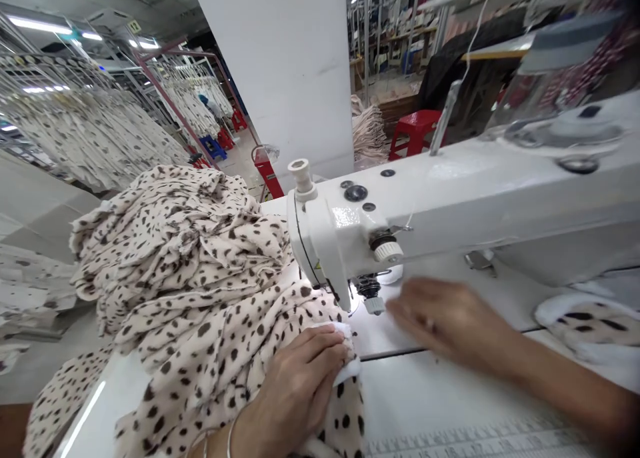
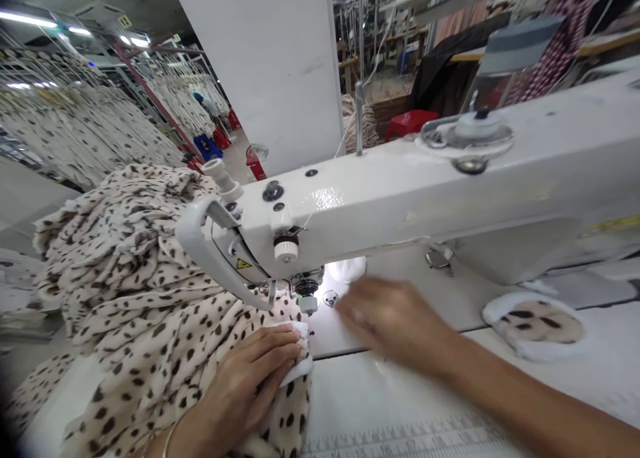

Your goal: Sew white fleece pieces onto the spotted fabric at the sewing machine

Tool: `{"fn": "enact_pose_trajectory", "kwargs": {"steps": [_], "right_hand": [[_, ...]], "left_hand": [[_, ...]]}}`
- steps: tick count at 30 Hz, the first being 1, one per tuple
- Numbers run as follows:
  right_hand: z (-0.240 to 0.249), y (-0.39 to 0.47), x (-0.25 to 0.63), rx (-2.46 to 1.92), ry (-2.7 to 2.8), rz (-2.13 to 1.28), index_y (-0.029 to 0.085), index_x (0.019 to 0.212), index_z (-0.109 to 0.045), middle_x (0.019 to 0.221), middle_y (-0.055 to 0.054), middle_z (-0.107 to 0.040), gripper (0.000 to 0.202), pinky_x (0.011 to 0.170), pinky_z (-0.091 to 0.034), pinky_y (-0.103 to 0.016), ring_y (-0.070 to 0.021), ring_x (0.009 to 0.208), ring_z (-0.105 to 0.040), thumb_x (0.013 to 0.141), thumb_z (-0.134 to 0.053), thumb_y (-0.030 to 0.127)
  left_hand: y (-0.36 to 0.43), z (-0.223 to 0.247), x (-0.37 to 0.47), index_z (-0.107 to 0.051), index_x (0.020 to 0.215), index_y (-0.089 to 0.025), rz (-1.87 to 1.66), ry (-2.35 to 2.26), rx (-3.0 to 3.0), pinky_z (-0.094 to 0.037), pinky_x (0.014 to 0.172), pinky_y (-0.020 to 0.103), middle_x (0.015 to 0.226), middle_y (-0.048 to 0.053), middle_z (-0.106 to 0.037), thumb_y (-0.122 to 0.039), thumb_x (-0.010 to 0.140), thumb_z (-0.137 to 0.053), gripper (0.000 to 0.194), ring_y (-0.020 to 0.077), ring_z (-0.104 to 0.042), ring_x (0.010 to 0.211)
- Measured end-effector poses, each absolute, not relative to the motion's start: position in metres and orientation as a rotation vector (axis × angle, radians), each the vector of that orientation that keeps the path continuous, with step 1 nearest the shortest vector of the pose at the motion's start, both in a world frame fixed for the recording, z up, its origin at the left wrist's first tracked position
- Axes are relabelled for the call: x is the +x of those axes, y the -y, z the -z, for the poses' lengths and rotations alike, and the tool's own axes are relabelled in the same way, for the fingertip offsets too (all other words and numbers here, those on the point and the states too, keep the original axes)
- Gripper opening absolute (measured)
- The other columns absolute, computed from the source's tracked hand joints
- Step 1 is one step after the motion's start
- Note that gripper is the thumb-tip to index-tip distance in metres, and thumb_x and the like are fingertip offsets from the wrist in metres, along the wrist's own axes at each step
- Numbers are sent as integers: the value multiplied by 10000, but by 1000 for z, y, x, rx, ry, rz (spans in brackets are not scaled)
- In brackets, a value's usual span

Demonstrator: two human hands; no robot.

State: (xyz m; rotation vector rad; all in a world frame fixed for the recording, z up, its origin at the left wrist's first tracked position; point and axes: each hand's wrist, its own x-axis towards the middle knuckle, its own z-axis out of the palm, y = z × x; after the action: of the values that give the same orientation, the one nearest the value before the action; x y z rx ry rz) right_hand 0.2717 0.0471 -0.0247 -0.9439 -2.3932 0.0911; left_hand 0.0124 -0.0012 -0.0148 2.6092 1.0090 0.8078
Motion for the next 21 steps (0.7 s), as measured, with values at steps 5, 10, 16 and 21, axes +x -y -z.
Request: {"fn": "enact_pose_trajectory", "kwargs": {"steps": [5, 10, 16, 21], "right_hand": [[23, -96, 316, -1535, 2313, 162, 182, 1015, -625, 989, -116, -694, 262, 677, -466, -341, -258, 851, -646, 925, -381, 211], [24, -98, 310, -1634, 2436, 322, 139, 1006, -645, 1067, -190, -679, 273, 814, -459, -427, -330, 983, -631, 894, -403, 199], [21, -76, 319, -1926, 2406, 457, 160, 752, -657, 683, -153, -691, 255, 579, -439, -376, -292, 629, -672, 849, -433, 87], [12, -40, 344, -2003, 2391, 474, 111, 875, -683, 580, -166, -659, 286, 467, -349, -359, -289, 511, -656, 859, -404, 50]], "left_hand": [[2, 19, 15, -630, 1079, -125, -907, -989, 2677, -562, 968, 309, 1067, 91, -709, -59, 932, -508, 202, 180, -667, 1049], [7, 23, 12, -662, 1056, -157, -933, -1021, 2679, -514, 1043, 405, 1067, 61, -730, -79, 934, -524, 201, 189, -687, 1031], [9, 25, 11, -676, 1041, -154, -954, -1035, 2668, -530, 1020, 393, 1072, 61, -738, -94, 938, -530, 189, 183, -681, 1044], [8, 24, 11, -685, 1015, -142, -956, -1023, 2691, -543, 1004, 379, 1048, 61, -743, -93, 939, -516, 192, 183, -683, 1036]]}}
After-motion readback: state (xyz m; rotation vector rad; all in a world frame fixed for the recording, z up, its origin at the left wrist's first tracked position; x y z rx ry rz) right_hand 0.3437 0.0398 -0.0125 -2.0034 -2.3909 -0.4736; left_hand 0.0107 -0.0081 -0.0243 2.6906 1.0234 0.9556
